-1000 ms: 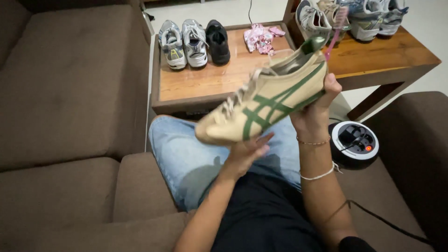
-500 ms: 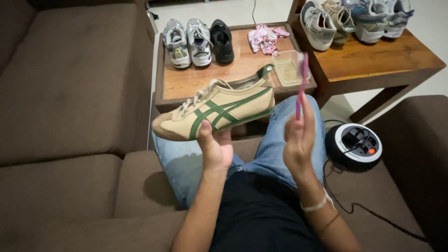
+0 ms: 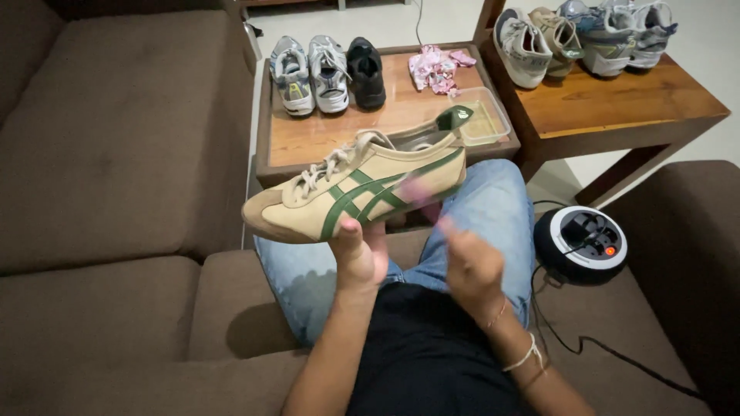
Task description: A person cleans a tan and green sneaker using a toothbrush and a cleaning solution while sitting on a couch.
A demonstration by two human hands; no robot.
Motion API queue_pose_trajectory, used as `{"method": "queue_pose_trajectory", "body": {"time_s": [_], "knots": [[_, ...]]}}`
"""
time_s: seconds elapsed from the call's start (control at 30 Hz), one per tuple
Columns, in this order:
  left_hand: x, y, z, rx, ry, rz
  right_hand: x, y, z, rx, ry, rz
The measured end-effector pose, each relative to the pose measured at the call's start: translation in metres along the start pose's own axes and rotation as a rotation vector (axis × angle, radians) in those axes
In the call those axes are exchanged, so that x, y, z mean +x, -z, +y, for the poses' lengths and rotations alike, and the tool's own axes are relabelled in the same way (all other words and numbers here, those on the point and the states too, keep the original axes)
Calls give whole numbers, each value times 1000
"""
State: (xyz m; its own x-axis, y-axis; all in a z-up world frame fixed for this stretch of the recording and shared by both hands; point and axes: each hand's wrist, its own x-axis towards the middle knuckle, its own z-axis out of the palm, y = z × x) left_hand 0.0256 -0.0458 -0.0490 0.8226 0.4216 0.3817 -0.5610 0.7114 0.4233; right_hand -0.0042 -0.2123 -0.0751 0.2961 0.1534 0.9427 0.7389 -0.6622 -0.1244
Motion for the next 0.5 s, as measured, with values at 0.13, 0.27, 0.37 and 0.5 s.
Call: {"method": "queue_pose_trajectory", "body": {"time_s": [0.13,0.27,0.37,0.5], "knots": [[-5,3,-5,15,18,-31,30,13,-19,113,-74,33],[-7,-7,-2,21,8,-25,23,14,-9,199,-123,-15],[-11,36,-33,36,-3,-27,19,12,-16,263,-119,-26],[-6,-18,12,25,14,-45,45,24,-18,161,-150,39]]}}
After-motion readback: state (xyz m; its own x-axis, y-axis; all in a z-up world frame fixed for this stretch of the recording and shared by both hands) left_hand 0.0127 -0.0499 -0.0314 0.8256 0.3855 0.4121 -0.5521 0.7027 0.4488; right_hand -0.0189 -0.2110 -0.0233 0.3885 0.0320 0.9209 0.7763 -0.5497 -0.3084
